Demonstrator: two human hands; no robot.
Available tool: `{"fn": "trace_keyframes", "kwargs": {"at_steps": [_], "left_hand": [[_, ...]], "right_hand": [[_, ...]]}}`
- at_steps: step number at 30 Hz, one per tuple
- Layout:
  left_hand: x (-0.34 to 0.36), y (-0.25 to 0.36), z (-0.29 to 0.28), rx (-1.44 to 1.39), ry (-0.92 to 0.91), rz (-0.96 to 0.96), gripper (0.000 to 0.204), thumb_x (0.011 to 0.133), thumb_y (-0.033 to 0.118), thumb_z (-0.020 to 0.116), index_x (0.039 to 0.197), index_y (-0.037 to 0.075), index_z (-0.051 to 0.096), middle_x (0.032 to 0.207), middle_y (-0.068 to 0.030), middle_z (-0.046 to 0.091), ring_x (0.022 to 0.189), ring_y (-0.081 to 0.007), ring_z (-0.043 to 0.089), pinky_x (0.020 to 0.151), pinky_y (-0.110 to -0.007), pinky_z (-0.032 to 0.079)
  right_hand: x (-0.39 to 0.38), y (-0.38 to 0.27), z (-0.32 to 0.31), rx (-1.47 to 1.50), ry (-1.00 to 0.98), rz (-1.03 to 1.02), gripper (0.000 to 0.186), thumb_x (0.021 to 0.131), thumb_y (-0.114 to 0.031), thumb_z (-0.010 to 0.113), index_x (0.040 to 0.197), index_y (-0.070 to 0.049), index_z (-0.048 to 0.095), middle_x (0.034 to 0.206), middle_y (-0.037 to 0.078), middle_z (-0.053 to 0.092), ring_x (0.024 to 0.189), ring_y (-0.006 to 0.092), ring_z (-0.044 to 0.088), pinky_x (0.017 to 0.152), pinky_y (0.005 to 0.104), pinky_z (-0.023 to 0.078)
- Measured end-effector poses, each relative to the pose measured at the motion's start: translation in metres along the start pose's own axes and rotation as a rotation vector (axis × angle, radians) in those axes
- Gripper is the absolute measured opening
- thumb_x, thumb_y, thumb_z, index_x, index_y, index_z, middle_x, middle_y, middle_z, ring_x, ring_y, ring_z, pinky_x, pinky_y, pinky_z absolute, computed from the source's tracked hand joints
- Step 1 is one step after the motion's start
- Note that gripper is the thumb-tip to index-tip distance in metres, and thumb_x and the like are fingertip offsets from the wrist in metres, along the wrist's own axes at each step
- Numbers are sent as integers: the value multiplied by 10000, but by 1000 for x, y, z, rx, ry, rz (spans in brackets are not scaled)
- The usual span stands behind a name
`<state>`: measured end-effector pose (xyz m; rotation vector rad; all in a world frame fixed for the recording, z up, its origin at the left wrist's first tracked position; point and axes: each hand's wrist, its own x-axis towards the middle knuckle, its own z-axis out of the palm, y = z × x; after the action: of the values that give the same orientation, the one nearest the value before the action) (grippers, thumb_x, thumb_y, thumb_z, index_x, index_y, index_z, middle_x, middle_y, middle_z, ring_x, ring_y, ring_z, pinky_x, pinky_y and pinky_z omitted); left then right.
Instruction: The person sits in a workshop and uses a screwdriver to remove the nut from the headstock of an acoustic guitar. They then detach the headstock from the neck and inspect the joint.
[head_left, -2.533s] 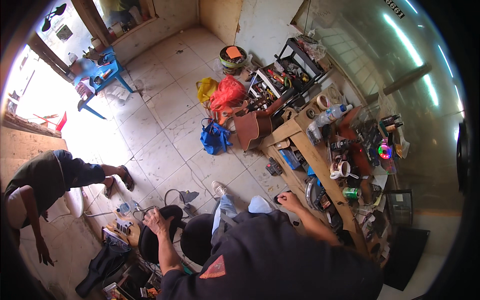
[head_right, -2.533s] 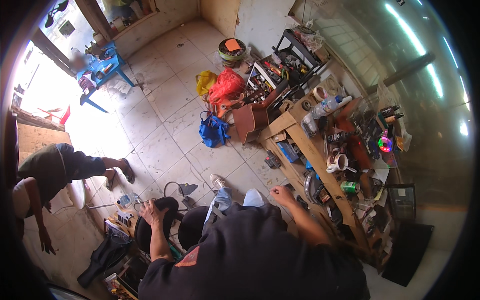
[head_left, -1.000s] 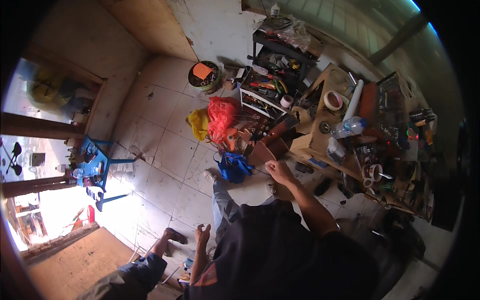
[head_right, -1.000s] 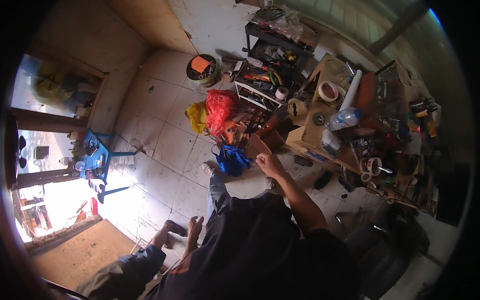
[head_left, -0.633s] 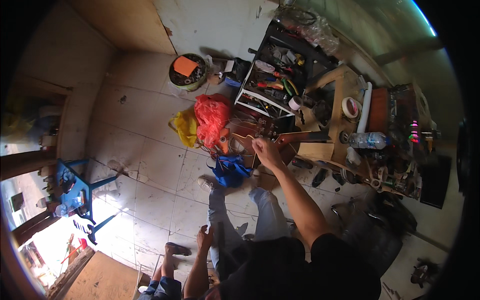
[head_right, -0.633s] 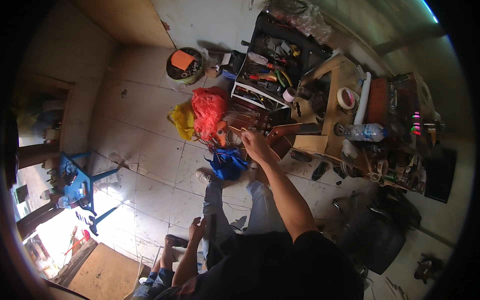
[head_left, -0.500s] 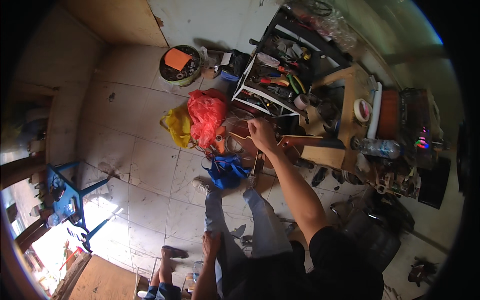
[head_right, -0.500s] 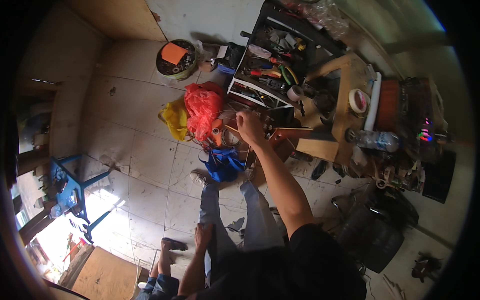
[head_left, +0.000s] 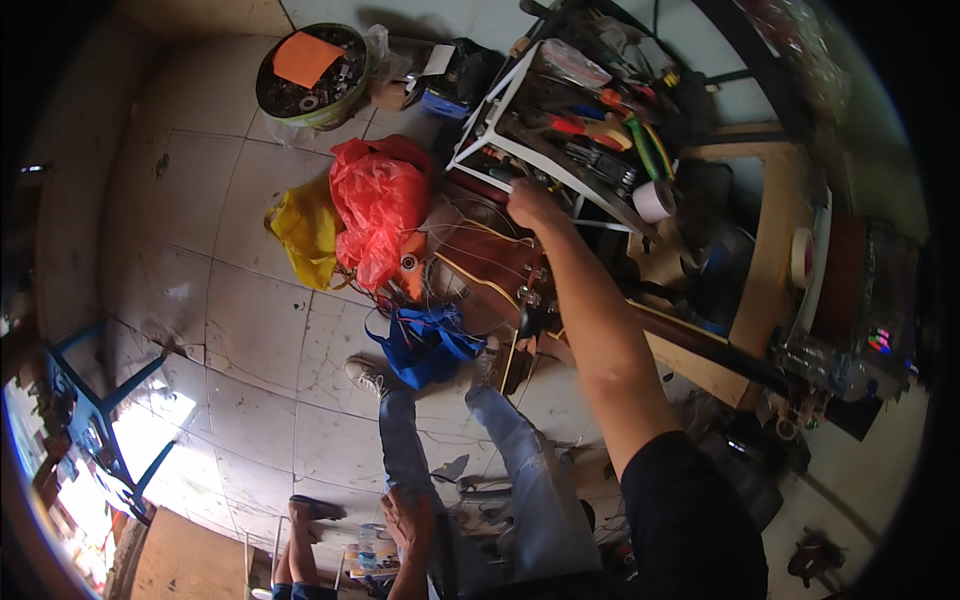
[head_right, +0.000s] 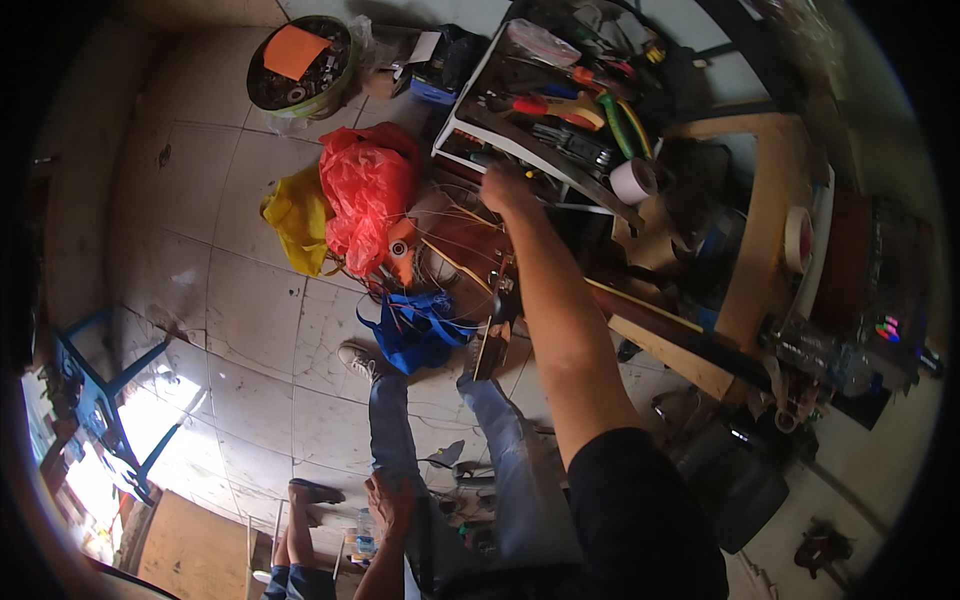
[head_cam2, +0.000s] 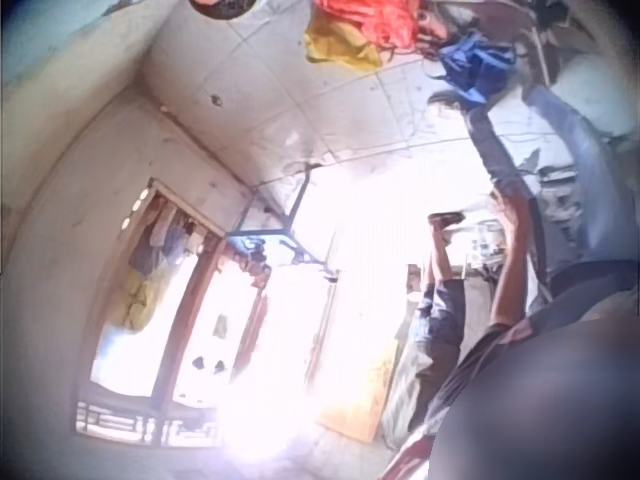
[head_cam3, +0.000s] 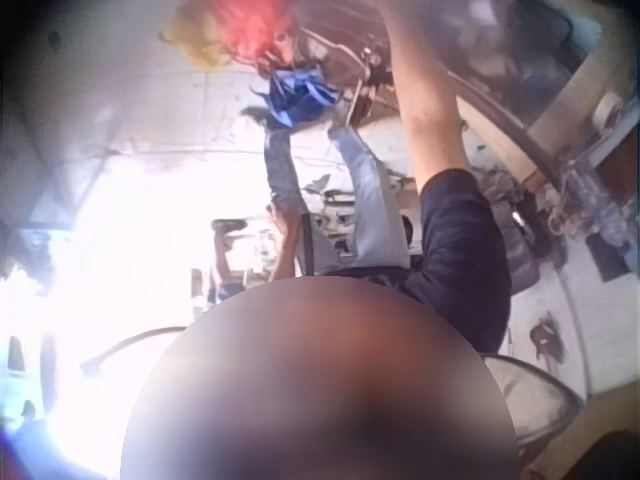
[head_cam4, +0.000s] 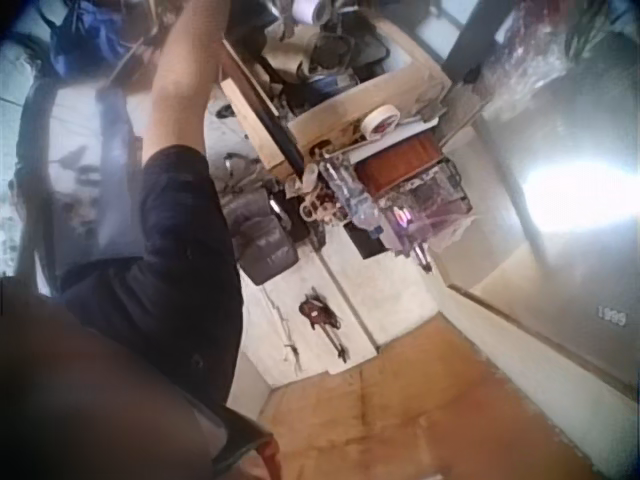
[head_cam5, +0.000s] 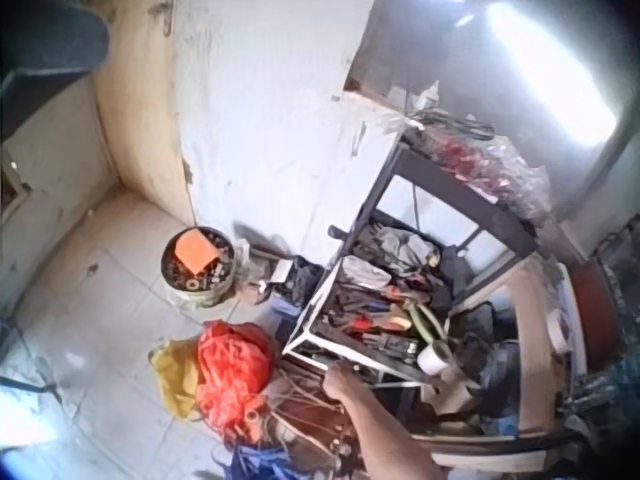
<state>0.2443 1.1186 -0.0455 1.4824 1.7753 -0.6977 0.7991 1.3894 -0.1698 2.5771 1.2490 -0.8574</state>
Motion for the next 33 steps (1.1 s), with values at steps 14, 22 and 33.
{"fn": "trace_keyframes", "kwargs": {"at_steps": [14,22,33], "left_hand": [[9,9,1,-36,13,-72,615,809,307,721,1302,-2,524,1290,-215,537,1151,-423,550,967,-500,466],[18,21,5,-75,35,-77,537,811,277,714,1239,4,540,1246,-207,551,1152,-419,545,961,-507,458],[18,25,8,-45,51,-126,540,798,283,716,1233,9,550,1220,-195,560,1137,-407,552,951,-507,459]], "right_hand": [[36,27,5,-520,-29,-114,221,925,-32,573,1074,20,727,1169,232,700,1118,389,675,876,483,574],[60,53,11,-573,-98,-87,266,851,-142,732,1095,-35,716,1102,249,708,1076,405,685,911,474,569],[71,56,15,-472,-10,-115,174,863,-155,702,1003,-56,729,1030,220,730,1020,404,702,883,488,571]]}}
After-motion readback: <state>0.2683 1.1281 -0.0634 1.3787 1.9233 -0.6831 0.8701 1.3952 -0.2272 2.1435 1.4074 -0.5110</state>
